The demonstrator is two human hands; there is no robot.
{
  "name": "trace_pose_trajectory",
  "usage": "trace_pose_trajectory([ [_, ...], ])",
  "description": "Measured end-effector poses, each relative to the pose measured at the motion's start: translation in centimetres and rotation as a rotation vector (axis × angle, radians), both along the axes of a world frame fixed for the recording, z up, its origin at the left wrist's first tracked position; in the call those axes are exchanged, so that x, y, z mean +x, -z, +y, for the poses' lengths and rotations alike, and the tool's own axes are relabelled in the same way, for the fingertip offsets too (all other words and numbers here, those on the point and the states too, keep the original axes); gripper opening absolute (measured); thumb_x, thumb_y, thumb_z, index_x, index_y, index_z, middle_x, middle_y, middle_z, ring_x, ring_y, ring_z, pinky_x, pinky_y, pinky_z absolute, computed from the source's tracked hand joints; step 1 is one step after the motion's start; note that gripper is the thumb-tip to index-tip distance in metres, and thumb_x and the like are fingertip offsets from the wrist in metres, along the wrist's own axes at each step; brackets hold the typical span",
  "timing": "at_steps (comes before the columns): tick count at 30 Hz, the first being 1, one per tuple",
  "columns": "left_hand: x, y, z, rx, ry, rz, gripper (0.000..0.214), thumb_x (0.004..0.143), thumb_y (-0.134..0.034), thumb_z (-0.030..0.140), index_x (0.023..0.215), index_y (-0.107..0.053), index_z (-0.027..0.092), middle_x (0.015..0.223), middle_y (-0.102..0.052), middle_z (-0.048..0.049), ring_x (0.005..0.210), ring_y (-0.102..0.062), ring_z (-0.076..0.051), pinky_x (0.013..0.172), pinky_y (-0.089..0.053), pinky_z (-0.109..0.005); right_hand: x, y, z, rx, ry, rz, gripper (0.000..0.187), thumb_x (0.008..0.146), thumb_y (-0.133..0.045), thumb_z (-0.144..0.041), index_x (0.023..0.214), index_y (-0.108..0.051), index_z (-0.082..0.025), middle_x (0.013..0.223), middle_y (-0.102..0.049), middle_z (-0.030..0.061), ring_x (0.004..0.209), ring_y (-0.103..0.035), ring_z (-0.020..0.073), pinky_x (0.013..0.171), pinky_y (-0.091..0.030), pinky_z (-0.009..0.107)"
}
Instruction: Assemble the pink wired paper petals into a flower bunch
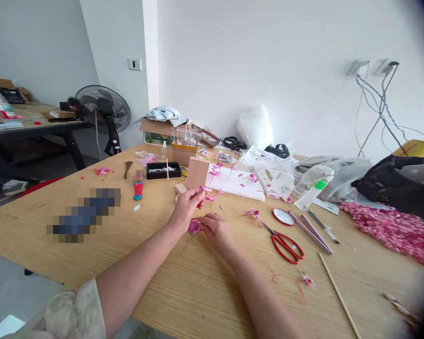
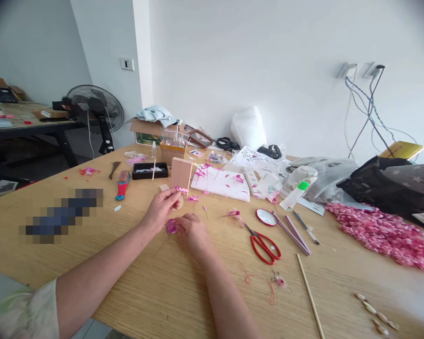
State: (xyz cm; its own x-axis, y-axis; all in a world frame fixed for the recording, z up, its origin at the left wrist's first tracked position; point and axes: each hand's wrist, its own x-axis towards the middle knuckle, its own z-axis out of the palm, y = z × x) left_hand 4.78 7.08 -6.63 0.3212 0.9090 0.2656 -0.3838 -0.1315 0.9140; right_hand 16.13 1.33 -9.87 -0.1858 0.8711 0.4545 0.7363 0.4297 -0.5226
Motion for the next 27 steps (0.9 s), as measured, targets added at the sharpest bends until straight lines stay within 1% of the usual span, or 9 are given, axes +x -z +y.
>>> trace_pose_trajectory([
  [2,0.1,0.0,-0.3,0.027,0.051,0.049,0.022,0.073,-0.056,0.033,0.078,-0.064,0.013,0.058,-0.046,0.0023,0.055,-0.040,-0.007,0.053,-0.032,-0.019,0.5,-0.5,-0.2,0.050,0.067,0.031,0.018,0.080,-0.046,-0.021,0.086,-0.063,-0.021,0.079,-0.061,0.0058,0.074,-0.055,0.0174,0.066,-0.041,0.028],
  [5,0.3,-0.1,-0.9,0.038,0.133,0.119,0.022,0.073,-0.056,0.033,0.078,-0.064,0.013,0.060,-0.048,0.0012,0.057,-0.041,-0.008,0.054,-0.032,-0.020,1.8,-1.8,-0.7,0.189,0.304,0.205,0.014,0.080,-0.045,-0.019,0.080,-0.059,-0.019,0.072,-0.058,0.0039,0.065,-0.053,0.0148,0.061,-0.042,0.026],
  [7,0.4,-0.1,-1.2,0.046,0.175,0.163,0.021,0.073,-0.055,0.031,0.077,-0.064,0.012,0.060,-0.047,0.0013,0.057,-0.040,-0.008,0.054,-0.031,-0.020,2.4,-2.5,-1.1,0.260,0.387,0.311,0.010,0.078,-0.048,-0.020,0.082,-0.057,-0.018,0.071,-0.056,0.0023,0.059,-0.051,0.0127,0.056,-0.042,0.025],
  [9,0.6,0.0,-1.5,0.062,0.209,0.185,0.020,0.074,-0.054,0.030,0.073,-0.062,0.012,0.057,-0.045,0.0021,0.056,-0.039,-0.009,0.054,-0.030,-0.020,2.5,-2.9,-1.4,0.276,0.339,0.347,0.013,0.076,-0.052,-0.021,0.088,-0.055,-0.019,0.076,-0.055,0.0018,0.057,-0.049,0.0109,0.053,-0.042,0.024],
  [12,0.7,0.4,-1.6,0.105,0.253,0.185,0.020,0.075,-0.053,0.031,0.065,-0.057,0.013,0.055,-0.041,0.0035,0.054,-0.037,-0.008,0.053,-0.029,-0.021,2.1,-3.0,-1.4,0.283,0.220,0.293,0.015,0.077,-0.051,-0.020,0.091,-0.055,-0.019,0.083,-0.056,0.0026,0.058,-0.050,0.0095,0.053,-0.043,0.022],
  [14,0.8,0.6,-1.6,0.108,0.273,0.180,0.021,0.075,-0.053,0.031,0.064,-0.055,0.013,0.055,-0.041,0.0038,0.054,-0.036,-0.008,0.053,-0.029,-0.020,1.9,-2.8,-1.4,0.291,0.199,0.256,0.015,0.077,-0.049,-0.018,0.091,-0.056,-0.020,0.085,-0.057,0.0029,0.059,-0.051,0.0092,0.053,-0.043,0.021],
  [20,0.8,1.0,-1.5,0.012,0.283,0.148,0.020,0.075,-0.053,0.033,0.071,-0.057,0.014,0.055,-0.043,0.0035,0.052,-0.037,-0.007,0.051,-0.028,-0.020,2.3,-2.1,-1.2,0.245,0.271,0.160,0.017,0.076,-0.049,-0.014,0.091,-0.055,-0.019,0.075,-0.060,0.0013,0.056,-0.053,0.0098,0.051,-0.042,0.020],
  [23,0.8,1.2,-1.5,-0.022,0.302,0.144,0.020,0.075,-0.054,0.033,0.070,-0.057,0.014,0.053,-0.043,0.0036,0.050,-0.037,-0.007,0.050,-0.028,-0.020,2.3,-1.9,-1.0,0.284,0.270,0.106,0.013,0.079,-0.045,-0.014,0.082,-0.056,-0.019,0.072,-0.061,0.0015,0.062,-0.055,0.0116,0.058,-0.042,0.021],
  [27,0.8,1.4,-1.6,-0.057,0.338,0.155,0.020,0.074,-0.055,0.033,0.070,-0.057,0.013,0.052,-0.043,0.0034,0.049,-0.038,-0.007,0.048,-0.026,-0.019,2.3,-2.1,-1.1,0.320,0.331,0.076,0.017,0.081,-0.044,-0.018,0.071,-0.056,-0.019,0.068,-0.060,0.0011,0.063,-0.055,0.0119,0.058,-0.040,0.021],
])
